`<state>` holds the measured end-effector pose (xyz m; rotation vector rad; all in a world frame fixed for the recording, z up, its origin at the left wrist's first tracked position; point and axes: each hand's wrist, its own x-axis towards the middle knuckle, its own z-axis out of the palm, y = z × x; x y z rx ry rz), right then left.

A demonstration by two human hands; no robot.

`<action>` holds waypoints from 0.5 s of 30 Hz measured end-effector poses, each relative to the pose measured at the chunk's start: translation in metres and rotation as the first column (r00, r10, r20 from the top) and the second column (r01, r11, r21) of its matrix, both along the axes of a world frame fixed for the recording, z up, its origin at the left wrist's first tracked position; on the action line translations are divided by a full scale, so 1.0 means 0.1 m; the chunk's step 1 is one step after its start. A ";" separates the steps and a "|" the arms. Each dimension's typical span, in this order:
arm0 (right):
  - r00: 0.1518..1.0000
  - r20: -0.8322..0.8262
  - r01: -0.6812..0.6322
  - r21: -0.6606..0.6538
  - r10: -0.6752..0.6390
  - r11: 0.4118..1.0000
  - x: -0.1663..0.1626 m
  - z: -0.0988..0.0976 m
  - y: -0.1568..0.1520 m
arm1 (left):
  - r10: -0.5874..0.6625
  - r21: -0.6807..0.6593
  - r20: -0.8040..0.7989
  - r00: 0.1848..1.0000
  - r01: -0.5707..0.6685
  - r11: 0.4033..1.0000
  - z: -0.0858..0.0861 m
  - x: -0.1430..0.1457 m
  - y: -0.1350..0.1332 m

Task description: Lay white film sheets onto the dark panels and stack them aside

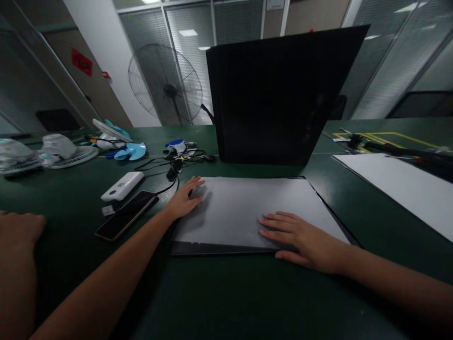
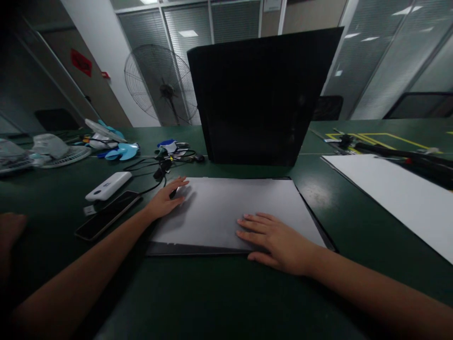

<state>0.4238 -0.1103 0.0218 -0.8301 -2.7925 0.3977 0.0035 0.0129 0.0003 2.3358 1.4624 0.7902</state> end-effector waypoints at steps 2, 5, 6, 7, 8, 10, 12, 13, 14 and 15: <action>1.000 0.017 -0.017 0.017 0.017 1.000 0.00 0.00 0.01 | 0.007 -0.025 -0.006 1.000 -0.008 1.000 0.01 0.01 -0.03; 0.997 0.072 -0.041 0.115 0.032 0.993 0.13 0.03 0.10 | -0.036 -0.073 -0.045 0.998 0.033 0.997 0.05 0.02 -0.08; 0.997 0.082 -0.020 0.181 0.006 0.983 0.23 0.04 0.17 | -0.055 -0.077 -0.059 0.997 0.050 0.996 0.06 0.03 -0.09; 0.995 0.084 0.025 0.258 -0.048 0.966 0.37 0.06 0.25 | -0.069 -0.075 -0.072 0.995 0.063 0.995 0.07 0.04 -0.10; 0.988 0.078 0.102 0.336 -0.135 0.936 0.53 0.08 0.35 | -0.075 -0.069 -0.082 0.994 0.070 0.995 0.07 0.04 -0.11; 0.921 0.042 0.325 0.462 -0.386 0.825 0.95 0.10 0.56 | -0.066 -0.053 -0.093 0.993 0.061 0.997 0.07 0.04 -0.10; 0.751 -0.027 0.574 0.520 -0.659 0.633 1.43 0.07 0.76 | -0.033 -0.032 -0.102 0.994 0.030 0.999 0.04 0.04 -0.09; 0.666 -0.068 0.657 0.525 -0.742 0.542 1.66 0.04 0.84 | -0.013 -0.017 -0.111 0.994 0.011 1.000 0.02 0.04 -0.08; 0.561 -0.092 0.735 0.513 -0.823 0.443 1.89 -0.01 0.90 | 0.005 0.001 -0.125 0.992 -0.005 1.000 0.00 0.03 -0.07; 0.428 -0.086 0.807 0.485 -0.900 0.337 2.09 -0.06 0.95 | 0.018 0.020 -0.145 0.989 -0.015 1.000 -0.02 0.03 -0.06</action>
